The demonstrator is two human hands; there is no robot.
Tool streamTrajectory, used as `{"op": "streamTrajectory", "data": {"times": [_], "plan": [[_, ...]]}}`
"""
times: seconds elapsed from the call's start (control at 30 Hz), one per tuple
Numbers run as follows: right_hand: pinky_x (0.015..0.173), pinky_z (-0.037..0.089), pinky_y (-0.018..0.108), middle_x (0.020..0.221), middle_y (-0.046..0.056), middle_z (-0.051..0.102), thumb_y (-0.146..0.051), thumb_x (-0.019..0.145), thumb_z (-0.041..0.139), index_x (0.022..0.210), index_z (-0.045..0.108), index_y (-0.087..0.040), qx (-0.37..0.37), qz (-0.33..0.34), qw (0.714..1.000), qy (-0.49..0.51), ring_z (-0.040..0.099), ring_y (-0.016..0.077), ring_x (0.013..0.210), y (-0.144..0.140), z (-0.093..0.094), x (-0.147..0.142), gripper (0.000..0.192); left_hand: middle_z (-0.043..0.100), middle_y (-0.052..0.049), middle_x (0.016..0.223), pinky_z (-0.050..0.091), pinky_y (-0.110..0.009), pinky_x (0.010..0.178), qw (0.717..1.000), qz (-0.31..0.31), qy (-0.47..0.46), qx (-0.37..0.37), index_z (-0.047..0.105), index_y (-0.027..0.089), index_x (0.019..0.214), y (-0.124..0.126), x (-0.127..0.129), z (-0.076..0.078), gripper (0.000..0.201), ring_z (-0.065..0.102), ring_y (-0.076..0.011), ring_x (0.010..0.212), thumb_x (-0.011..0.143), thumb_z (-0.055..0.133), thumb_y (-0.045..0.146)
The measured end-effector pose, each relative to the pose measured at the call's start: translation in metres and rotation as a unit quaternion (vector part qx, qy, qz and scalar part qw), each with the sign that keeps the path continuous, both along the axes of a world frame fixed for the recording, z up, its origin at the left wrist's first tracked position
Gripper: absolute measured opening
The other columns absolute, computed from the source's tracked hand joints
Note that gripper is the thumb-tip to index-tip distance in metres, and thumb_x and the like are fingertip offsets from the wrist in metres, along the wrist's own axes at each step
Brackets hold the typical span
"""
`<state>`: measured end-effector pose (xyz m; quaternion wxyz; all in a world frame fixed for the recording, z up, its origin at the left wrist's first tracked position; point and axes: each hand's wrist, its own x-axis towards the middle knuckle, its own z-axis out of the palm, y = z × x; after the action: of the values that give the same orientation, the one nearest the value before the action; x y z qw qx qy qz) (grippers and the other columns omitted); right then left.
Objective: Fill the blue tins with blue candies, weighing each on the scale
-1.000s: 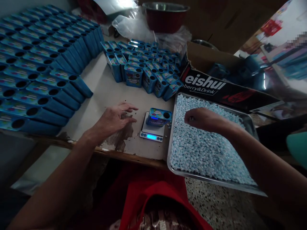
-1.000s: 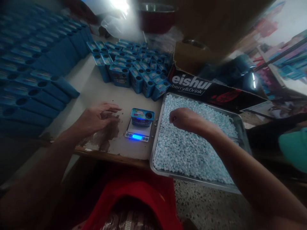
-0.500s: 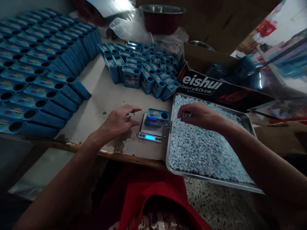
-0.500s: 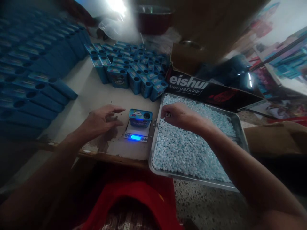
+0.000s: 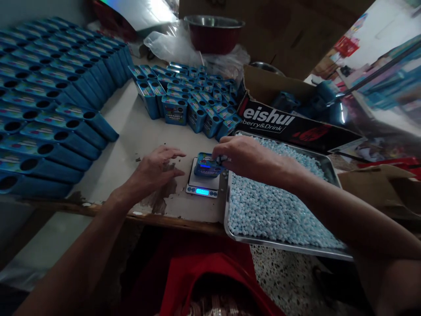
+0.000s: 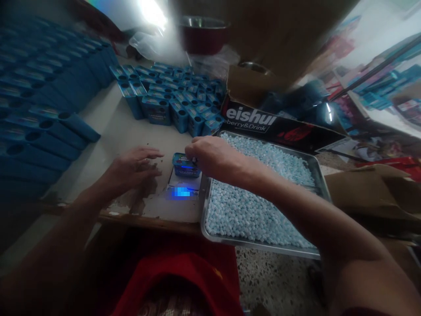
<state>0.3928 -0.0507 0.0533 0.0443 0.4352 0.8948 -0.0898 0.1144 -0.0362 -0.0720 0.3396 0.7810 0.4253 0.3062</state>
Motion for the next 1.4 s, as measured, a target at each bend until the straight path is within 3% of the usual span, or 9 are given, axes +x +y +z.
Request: {"op": "streamTrajectory", "data": {"times": [0.27, 0.4, 0.6, 0.77, 0.9, 1.0, 1.1, 1.23, 1.4], "plan": [[0.085, 0.048, 0.03, 0.102, 0.007, 0.078, -0.006, 0.093, 0.057, 0.099, 0.081, -0.016, 0.063, -0.098, 0.984, 0.137, 0.07, 0.0194, 0.094, 0.002, -0.006, 0.027, 0.027, 0.069, -0.009, 0.14, 0.057, -0.048, 0.113, 0.999, 0.023, 0.021, 0.009, 0.077, 0.027, 0.123, 0.001, -0.01, -0.004, 0.048, 0.067, -0.0319, 0.128, 0.086, 0.077, 0.058], [0.084, 0.051, 0.033, 0.101, 0.008, 0.08, -0.012, 0.095, 0.06, 0.102, 0.079, -0.018, 0.021, -0.213, 0.976, 0.051, 0.072, 0.023, 0.093, -0.015, -0.044, 0.072, 0.021, 0.068, -0.008, 0.144, 0.058, -0.048, 0.113, 0.999, 0.034, 0.025, -0.009, 0.077, 0.03, 0.128, 0.002, -0.021, -0.011, 0.051, 0.069, -0.0314, 0.125, 0.088, 0.076, 0.061], [0.101, 0.051, 0.049, 0.134, 0.017, 0.068, -0.038, 0.104, 0.063, 0.133, 0.066, -0.017, -0.032, -0.075, 0.996, -0.026, 0.062, 0.0334, 0.118, -0.078, -0.101, 0.09, 0.036, 0.074, -0.004, 0.136, 0.059, -0.048, 0.111, 0.998, 0.04, 0.048, -0.018, 0.076, 0.031, 0.129, -0.008, -0.007, 0.0, 0.046, 0.072, -0.0312, 0.118, 0.089, 0.076, 0.053], [0.08, 0.049, 0.037, 0.115, 0.011, 0.069, -0.021, 0.095, 0.065, 0.109, 0.069, -0.021, -0.125, -0.061, 0.989, -0.052, 0.066, 0.0254, 0.094, -0.086, -0.087, 0.109, 0.015, 0.074, -0.008, 0.136, 0.055, -0.048, 0.114, 0.999, 0.017, 0.051, -0.006, 0.077, 0.025, 0.126, -0.017, 0.005, 0.01, 0.042, 0.069, -0.0291, 0.123, 0.091, 0.075, 0.048], [0.074, 0.044, 0.032, 0.096, 0.004, 0.071, -0.023, 0.093, 0.064, 0.103, 0.07, -0.022, -0.171, -0.136, 0.97, 0.102, 0.063, 0.0206, 0.084, -0.069, -0.073, 0.134, 0.012, 0.074, -0.006, 0.135, 0.055, -0.045, 0.113, 0.997, 0.024, 0.068, -0.021, 0.077, 0.023, 0.127, -0.024, -0.004, 0.016, 0.042, 0.07, -0.0278, 0.123, 0.091, 0.076, 0.044], [0.062, 0.038, 0.029, 0.078, -0.001, 0.061, -0.037, 0.093, 0.068, 0.1, 0.068, -0.021, -0.225, -0.245, 0.909, 0.251, 0.052, 0.015, 0.067, -0.06, -0.076, 0.139, 0.018, 0.076, -0.006, 0.132, 0.056, -0.043, 0.11, 0.996, 0.047, 0.065, -0.039, 0.078, 0.022, 0.127, -0.027, -0.008, 0.021, 0.042, 0.071, -0.0271, 0.12, 0.09, 0.076, 0.042], [0.053, 0.027, 0.025, 0.069, -0.006, 0.051, -0.047, 0.09, 0.078, 0.095, 0.065, -0.021, -0.356, -0.31, 0.791, 0.39, 0.04, 0.01, 0.056, -0.059, -0.087, 0.136, 0.029, 0.077, -0.008, 0.132, 0.056, -0.046, 0.112, 0.996, 0.06, 0.043, -0.051, 0.078, 0.022, 0.128, -0.026, -0.003, 0.023, 0.046, 0.071, -0.0283, 0.12, 0.087, 0.078, 0.041], [0.058, 0.038, 0.022, 0.076, -0.003, 0.059, -0.038, 0.084, 0.089, 0.093, 0.068, -0.02, -0.428, -0.328, 0.664, 0.518, 0.05, 0.0093, 0.064, -0.062, -0.095, 0.132, 0.029, 0.075, -0.01, 0.136, 0.055, -0.049, 0.115, 0.996, 0.053, 0.003, -0.074, 0.075, 0.022, 0.134, -0.023, 0.006, 0.018, 0.053, 0.071, -0.0294, 0.123, 0.085, 0.081, 0.042], [0.07, 0.051, 0.022, 0.092, 0.002, 0.069, -0.03, 0.078, 0.095, 0.1, 0.074, -0.02, -0.466, -0.345, 0.609, 0.541, 0.06, 0.0109, 0.077, -0.063, -0.089, 0.123, 0.032, 0.074, -0.011, 0.137, 0.059, -0.05, 0.112, 0.992, 0.061, -0.025, -0.109, 0.074, 0.024, 0.136, -0.022, 0.008, 0.009, 0.06, 0.071, -0.0314, 0.126, 0.082, 0.088, 0.044]]}}
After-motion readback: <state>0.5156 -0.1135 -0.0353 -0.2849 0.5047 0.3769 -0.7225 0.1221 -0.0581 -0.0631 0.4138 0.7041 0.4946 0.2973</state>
